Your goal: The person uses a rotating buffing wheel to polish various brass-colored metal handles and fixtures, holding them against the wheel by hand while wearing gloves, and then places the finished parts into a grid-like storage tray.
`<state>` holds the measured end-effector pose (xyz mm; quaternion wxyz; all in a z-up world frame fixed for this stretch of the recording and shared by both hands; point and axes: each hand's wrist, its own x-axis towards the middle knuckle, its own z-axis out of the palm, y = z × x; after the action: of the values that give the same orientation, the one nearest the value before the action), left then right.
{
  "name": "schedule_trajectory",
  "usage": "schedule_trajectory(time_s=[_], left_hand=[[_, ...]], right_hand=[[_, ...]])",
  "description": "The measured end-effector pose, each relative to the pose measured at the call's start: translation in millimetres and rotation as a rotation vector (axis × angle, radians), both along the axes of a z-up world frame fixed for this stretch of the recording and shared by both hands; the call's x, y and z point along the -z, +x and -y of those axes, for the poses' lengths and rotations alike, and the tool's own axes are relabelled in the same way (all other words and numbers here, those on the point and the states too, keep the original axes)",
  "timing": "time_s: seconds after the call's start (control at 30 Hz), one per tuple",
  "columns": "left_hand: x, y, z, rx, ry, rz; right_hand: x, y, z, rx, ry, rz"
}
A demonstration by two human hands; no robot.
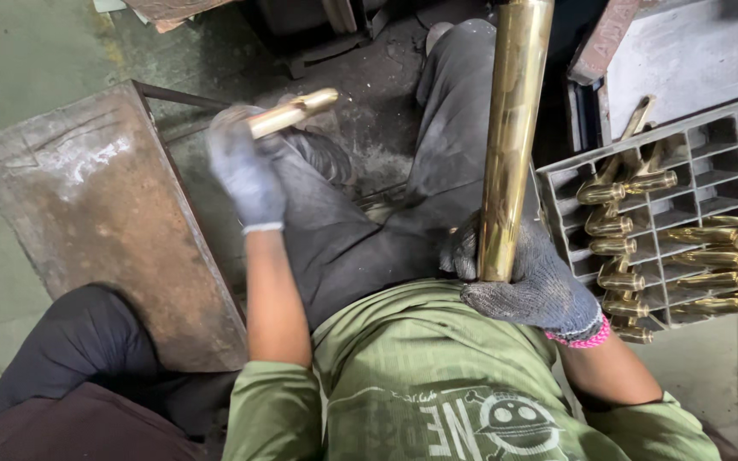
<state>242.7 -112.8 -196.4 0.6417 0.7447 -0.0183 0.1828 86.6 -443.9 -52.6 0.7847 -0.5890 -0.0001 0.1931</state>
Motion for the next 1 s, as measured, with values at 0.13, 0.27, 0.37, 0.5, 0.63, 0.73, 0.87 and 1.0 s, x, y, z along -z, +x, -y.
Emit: schedule_trajectory(time_s=[0.13, 0.27, 0.37, 0.5, 0.63, 0.73, 0.87, 1.0], left_hand=[[-18, -27, -69, -0.141, -0.716, -0.240], [29, -56, -173, -0.366, -0.843, -0.174], [85, -81, -251, -0.674, -0.972, -0.182], [138, -111, -310, -0.785, -0.973, -0.212], [156, -126, -320, -0.884, -1.032, -0.201], [154, -136, -322, -0.783, -1.022, -0.231], [142, -129, -321, -0.595, -1.139, -0.240], [122, -130, -306, -0.993, -1.035, -0.404]], right_hand=[[1, 1, -1, -0.012, -0.062, -0.028], [5, 1, -9, -0.018, -0.064, -0.080], [9, 1, -14, -0.027, -0.125, -0.003], [12, 3, -18, -0.062, -0.125, -0.028], [8, 4, -18, -0.084, -0.075, -0.040], [7, 4, -18, -0.074, 0.005, -0.156], [8, 3, -20, -0.047, 0.026, -0.152], [12, 2, -18, -0.020, 0.108, -0.184]])
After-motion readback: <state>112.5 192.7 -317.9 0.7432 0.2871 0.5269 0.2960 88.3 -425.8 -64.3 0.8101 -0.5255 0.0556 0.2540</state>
